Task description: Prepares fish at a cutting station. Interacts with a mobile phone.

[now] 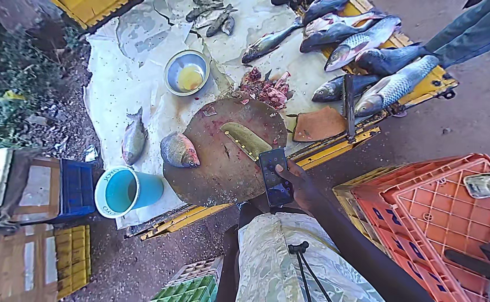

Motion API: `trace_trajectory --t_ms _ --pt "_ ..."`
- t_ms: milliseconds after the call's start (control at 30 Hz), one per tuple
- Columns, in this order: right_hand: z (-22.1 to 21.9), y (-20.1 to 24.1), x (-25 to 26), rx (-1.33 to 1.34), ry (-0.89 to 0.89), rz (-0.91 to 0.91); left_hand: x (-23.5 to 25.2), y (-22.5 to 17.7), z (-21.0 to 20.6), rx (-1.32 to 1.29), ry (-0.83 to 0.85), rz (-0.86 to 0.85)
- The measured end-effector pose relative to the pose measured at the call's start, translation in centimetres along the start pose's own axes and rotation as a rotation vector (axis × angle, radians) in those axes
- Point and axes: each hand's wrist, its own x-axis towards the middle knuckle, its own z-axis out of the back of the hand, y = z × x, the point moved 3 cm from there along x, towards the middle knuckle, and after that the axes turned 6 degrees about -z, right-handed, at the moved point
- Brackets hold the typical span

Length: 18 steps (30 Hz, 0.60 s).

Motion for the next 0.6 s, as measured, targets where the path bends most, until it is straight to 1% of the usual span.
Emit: trace_trajectory --t_ms 33,100,167,200,267,367,467,600 --pt "-0.1 0.1 -0.3 -0.001 0.014 -0.004 0.0 -2.0 1.1 -0.056 -0.048 -0.092" --pt "-0.2 0.1 -1.2 -0.031 0.037 -0.022 -1.4 -8.1 3.6 -0.223 -0.092 -0.313" --pt "-0.8 0.2 -1.8 -0.063 0.066 -0.046 -2.2 -14.5 5.6 -0.406 -0.065 -0.535" --pt "-1.2 0.2 -2.0 -0.068 0.092 -0.056 -2.1 -17.4 6.2 -0.479 -0.044 -0.596" --pt "-2.2 0.1 -2.3 -0.077 0.141 -0.064 -1.2 -22.1 7.0 -0.569 -0.005 -0.622" --pt "-2.9 -0.1 -2.3 -0.087 0.194 -0.027 -0.9 -26.6 7.5 -0.589 -0.048 -0.607" --pt "-2.5 0.5 -2.5 -0.069 0.241 0.026 -2.1 -28.9 8.3 -0.619 -0.011 -0.606" --pt "-1.9 1.1 -3.2 -0.101 0.322 0.009 -2.2 -29.3 7.8 -0.670 0.044 -0.569"
